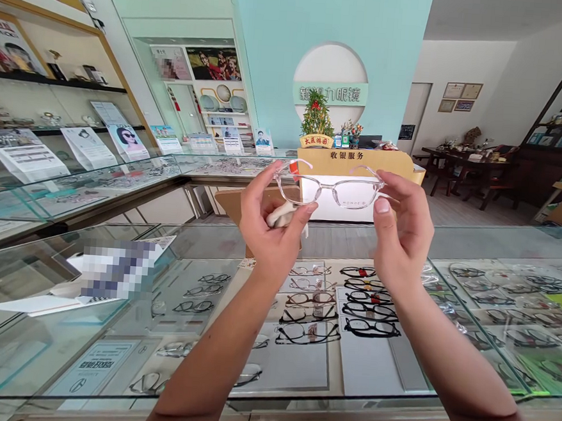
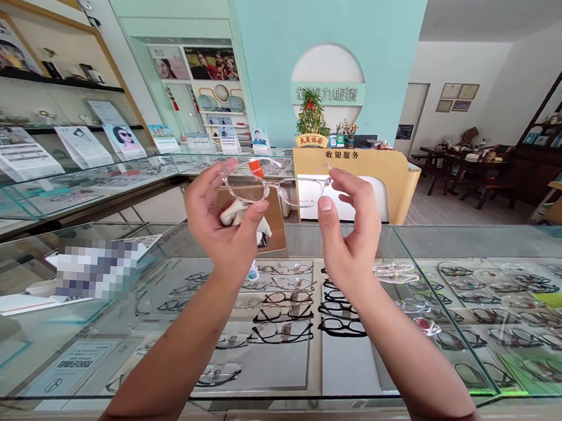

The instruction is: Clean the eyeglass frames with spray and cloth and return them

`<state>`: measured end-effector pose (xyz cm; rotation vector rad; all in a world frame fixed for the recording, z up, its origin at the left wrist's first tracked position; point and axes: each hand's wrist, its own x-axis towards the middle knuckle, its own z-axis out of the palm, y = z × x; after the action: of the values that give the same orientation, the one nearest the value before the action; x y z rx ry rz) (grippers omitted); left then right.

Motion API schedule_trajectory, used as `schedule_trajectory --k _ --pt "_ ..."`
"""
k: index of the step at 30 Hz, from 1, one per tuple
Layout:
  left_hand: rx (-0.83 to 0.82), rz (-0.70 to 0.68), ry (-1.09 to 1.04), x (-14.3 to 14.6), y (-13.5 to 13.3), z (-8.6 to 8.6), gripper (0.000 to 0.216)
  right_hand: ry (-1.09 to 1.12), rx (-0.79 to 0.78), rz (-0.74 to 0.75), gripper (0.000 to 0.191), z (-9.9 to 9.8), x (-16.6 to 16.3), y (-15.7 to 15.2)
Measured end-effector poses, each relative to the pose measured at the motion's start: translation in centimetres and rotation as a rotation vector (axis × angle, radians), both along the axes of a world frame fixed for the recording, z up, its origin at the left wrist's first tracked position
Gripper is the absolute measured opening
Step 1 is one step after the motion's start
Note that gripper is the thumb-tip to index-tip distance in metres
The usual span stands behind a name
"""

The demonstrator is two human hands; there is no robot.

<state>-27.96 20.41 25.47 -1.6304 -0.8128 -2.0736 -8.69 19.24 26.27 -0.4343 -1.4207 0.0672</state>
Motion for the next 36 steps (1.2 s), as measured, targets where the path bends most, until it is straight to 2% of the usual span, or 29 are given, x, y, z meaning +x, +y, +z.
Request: schedule_trajectory --k 6,11,15,21,26,30,36 --pt "0.036 0.056 -0.013 0.2 -0.1 -0.2 0.070 0.077 -0.025 0.051 0.022 0.3 0.1 0.1" --pt "0.051 0.027 0.005 0.5 -0.2 -0.4 0.069 0.132 -0.175 0.163 0.019 0.5 0.3 0.2" --pt "0.062 -0.034 0.011 0.8 -0.2 -0.6 0.068 0.180 -0.251 0.295 0.019 0.5 0.5 0.8" --pt "-0.006 -0.033 0.004 1.2 -0.5 -0.4 0.064 0.197 -0.298 0.508 0.017 0.8 0.7 0.9" --pt "-0.043 -0.051 0.001 1.3 -0.5 -0.5 0.064 0.214 -0.368 0.544 0.019 0.9 0.8 1.1" --pt "-0.085 -0.120 0.002 1.3 -0.8 -0.6 0.067 0.249 -0.380 0.517 0.019 0.6 1.0 1.9" --pt "-0.149 -0.217 -0.005 1.7 -1.8 -0.2 0.062 0.249 -0.434 0.568 0.022 0.4 1.1 2.3"
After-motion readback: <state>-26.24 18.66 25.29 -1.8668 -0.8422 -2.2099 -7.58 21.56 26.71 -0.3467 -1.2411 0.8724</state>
